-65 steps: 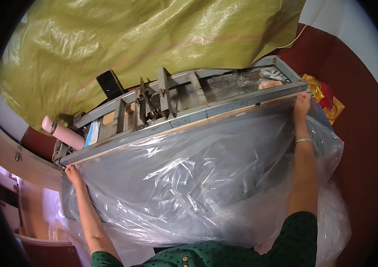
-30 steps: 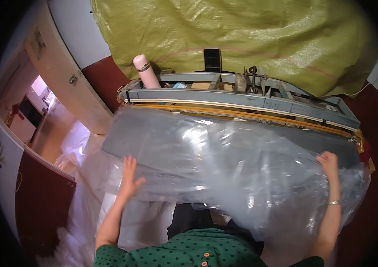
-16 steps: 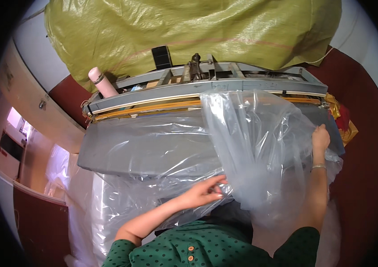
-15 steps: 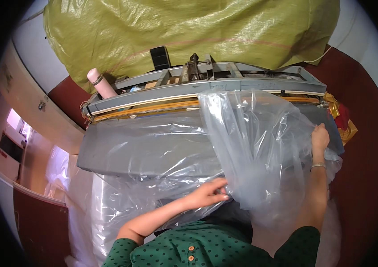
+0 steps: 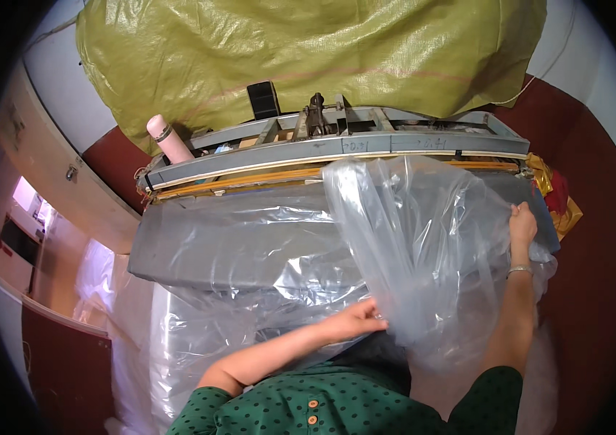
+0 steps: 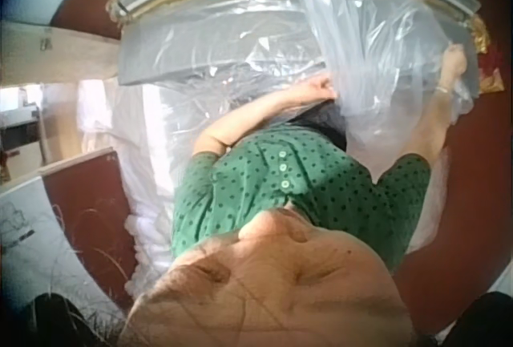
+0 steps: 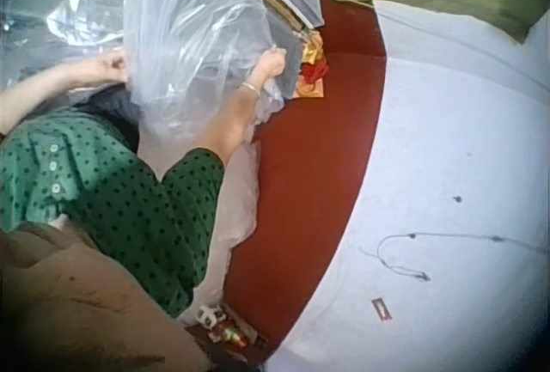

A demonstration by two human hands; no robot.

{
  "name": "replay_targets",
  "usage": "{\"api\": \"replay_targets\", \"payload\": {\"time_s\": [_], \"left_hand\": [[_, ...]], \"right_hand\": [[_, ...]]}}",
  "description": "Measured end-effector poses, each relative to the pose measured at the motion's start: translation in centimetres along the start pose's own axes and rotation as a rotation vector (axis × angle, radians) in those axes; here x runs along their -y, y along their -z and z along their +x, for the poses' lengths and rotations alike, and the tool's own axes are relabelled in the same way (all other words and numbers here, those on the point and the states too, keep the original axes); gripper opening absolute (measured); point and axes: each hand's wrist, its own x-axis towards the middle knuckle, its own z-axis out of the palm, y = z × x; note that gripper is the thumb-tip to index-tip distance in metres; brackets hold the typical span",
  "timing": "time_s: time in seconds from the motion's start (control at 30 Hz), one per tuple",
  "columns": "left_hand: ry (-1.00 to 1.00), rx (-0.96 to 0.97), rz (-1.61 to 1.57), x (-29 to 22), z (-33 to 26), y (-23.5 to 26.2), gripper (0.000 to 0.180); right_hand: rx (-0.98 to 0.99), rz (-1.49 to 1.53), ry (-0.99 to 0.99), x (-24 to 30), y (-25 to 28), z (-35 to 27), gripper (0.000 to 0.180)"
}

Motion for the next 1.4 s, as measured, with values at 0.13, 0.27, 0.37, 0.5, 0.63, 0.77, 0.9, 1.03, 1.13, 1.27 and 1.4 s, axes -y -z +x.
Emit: {"api": "replay_targets", "payload": {"time_s": [0.13, 0.27, 0.37, 0.5, 0.63, 0.77, 0.9, 1.03, 1.13, 1.27, 1.4], "left_hand": [[0.122, 0.026, 0.409, 1.7, -1.6, 1.9, 0.023], [-0.326, -0.736, -0.108, -6.9, -11.4, 9.4, 0.015], [-0.957, -0.996, -0.391, -14.3, -21.4, 16.6, 0.018], [-0.927, -1.114, -0.394, -12.7, -23.9, 16.6, 0.022], [-0.266, -0.989, -0.347, -0.6, -17.6, 9.8, 0.035], [-0.101, -0.558, -0.289, 9.8, -16.7, 7.9, 0.046], [-0.048, -0.522, -0.196, 7.1, -15.5, 6.7, 0.04], [-0.034, -0.907, -0.499, 8.3, -17.4, 6.5, 0.033], [-0.115, -1.363, -0.798, 7.4, -19.0, 7.9, 0.028], [-0.551, -1.627, -0.785, -2.9, -23.6, 14.1, 0.022], [-0.917, -1.806, -0.174, -10.8, -36.0, 25.5, 0.024]], "right_hand": [[-0.04, 0.016, 0.043, -0.3, -0.3, 0.1, 0.025], [-0.038, 0.042, 0.041, -2.4, -0.3, 0.1, 0.025], [0.016, 0.084, 0.058, -2.6, 0.1, 0.1, 0.026], [0.012, 0.099, 0.103, -2.9, -0.2, 0.2, 0.027], [-0.032, 0.066, 0.088, -2.8, -1.5, 0.7, 0.026], [-0.02, 0.069, 0.1, -3.8, -2.2, 1.2, 0.026], [-0.021, 0.072, 0.119, -4.8, -2.7, 1.7, 0.026], [-0.043, 0.137, 0.138, -4.2, -3.6, 1.8, 0.025], [-0.013, 0.108, 0.116, -4.5, -3.6, 1.9, 0.025], [-0.064, 0.276, 0.106, -5.9, -3.4, 2.0, 0.028], [-0.104, 0.375, 0.098, -5.8, -2.7, 2.0, 0.03]]}}
